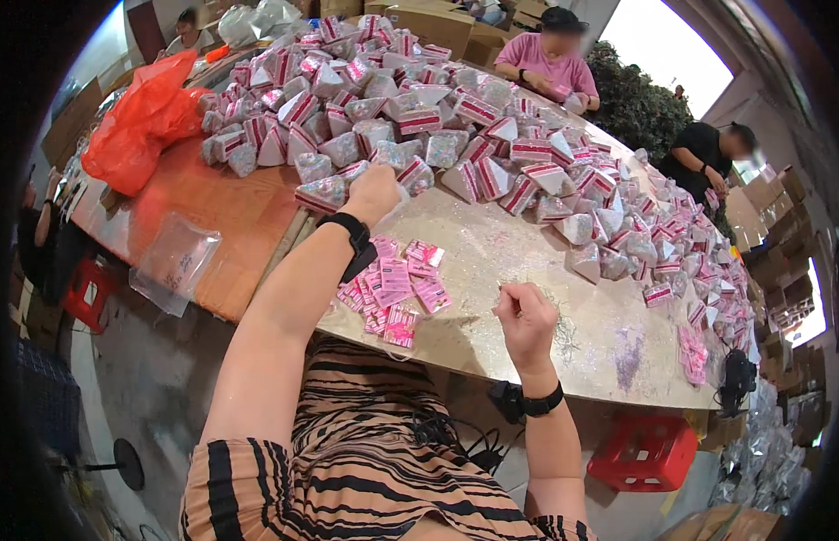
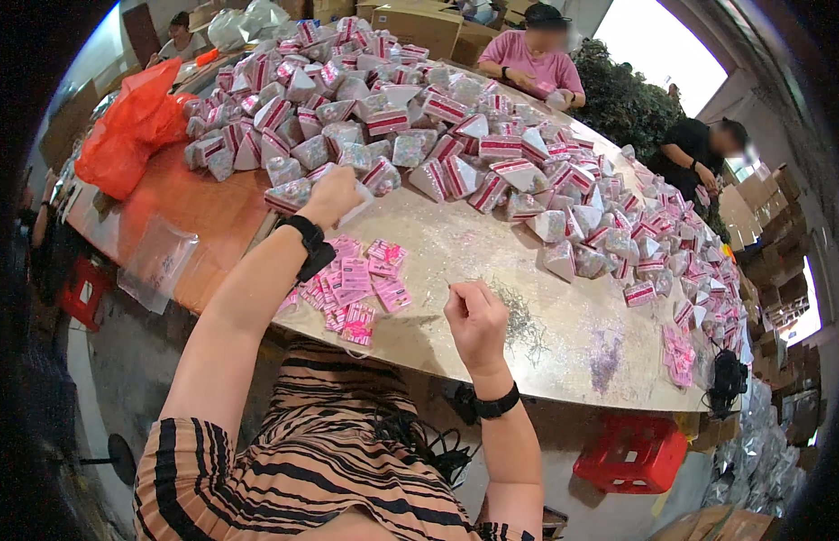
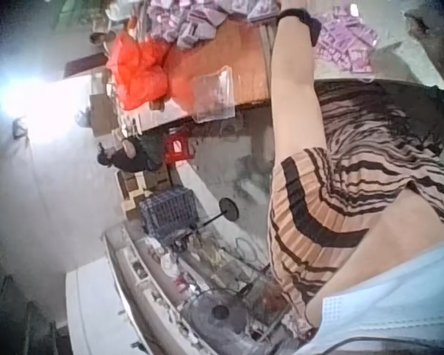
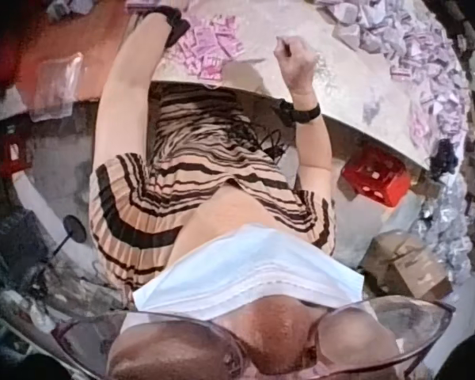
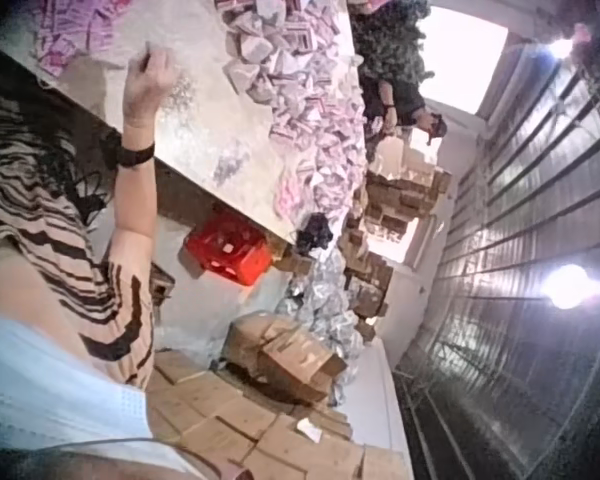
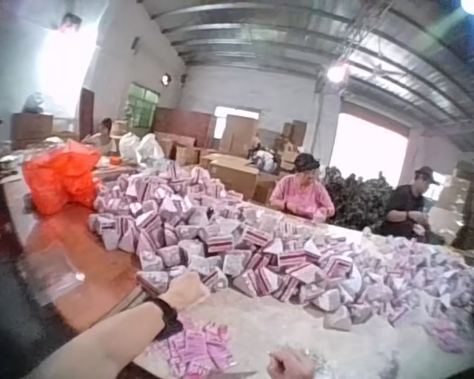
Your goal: The person inserts small pink packets into clear plastic bags containing colorful confetti. They then seal the bags and place them on a large pile of similar finished packages on the table. The task is performed repeatedly in a continuous assembly line fashion.
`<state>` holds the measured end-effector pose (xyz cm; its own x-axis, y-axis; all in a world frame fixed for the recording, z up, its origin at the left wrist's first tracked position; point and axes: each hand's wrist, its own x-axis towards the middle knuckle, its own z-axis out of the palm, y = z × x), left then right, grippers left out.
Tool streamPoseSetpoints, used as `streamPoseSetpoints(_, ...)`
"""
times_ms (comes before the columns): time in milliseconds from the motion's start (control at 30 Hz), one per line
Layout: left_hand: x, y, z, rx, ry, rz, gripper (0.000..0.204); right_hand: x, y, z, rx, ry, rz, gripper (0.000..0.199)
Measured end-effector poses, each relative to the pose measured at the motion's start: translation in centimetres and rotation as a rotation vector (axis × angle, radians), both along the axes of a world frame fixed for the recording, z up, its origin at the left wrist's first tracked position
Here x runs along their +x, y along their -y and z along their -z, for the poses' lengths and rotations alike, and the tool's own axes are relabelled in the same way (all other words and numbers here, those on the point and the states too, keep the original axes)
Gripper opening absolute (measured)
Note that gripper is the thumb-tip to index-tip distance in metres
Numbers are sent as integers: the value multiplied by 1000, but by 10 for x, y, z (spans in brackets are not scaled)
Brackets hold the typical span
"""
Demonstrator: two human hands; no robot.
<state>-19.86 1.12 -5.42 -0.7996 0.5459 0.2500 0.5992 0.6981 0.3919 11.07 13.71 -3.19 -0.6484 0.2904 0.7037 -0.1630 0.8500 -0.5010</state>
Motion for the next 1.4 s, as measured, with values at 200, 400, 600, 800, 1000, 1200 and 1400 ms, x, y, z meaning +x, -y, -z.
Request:
streamPoseSetpoints(200, 52, 10, -45, 599, 721, 304, 56, -1, -8, 1, -203, 9, -3, 4)
streamPoseSetpoints(400, 110, 22, -45, 834, 1081, 704, 62, -19, 0, -13, -461, 28, -98, 6)
streamPoseSetpoints(600, 121, 21, -29, 835, 1366, 730, 52, -27, 2, 2, -646, 43, -154, 7)
streamPoseSetpoints(800, 127, 19, -11, 972, 1253, 595, 19, -20, -1, -8, -353, 77, -122, 4)
streamPoseSetpoints(1000, 135, 25, -11, 945, 1067, 666, 7, -28, -1, -23, -110, 95, -75, 5)
streamPoseSetpoints(1200, 136, 30, -12, 908, 1045, 723, 13, -31, 4, -28, -4, 94, -85, 4)
streamPoseSetpoints(1400, 137, 31, -18, 896, 1049, 756, 17, -29, 3, -29, 47, 147, -90, 5)
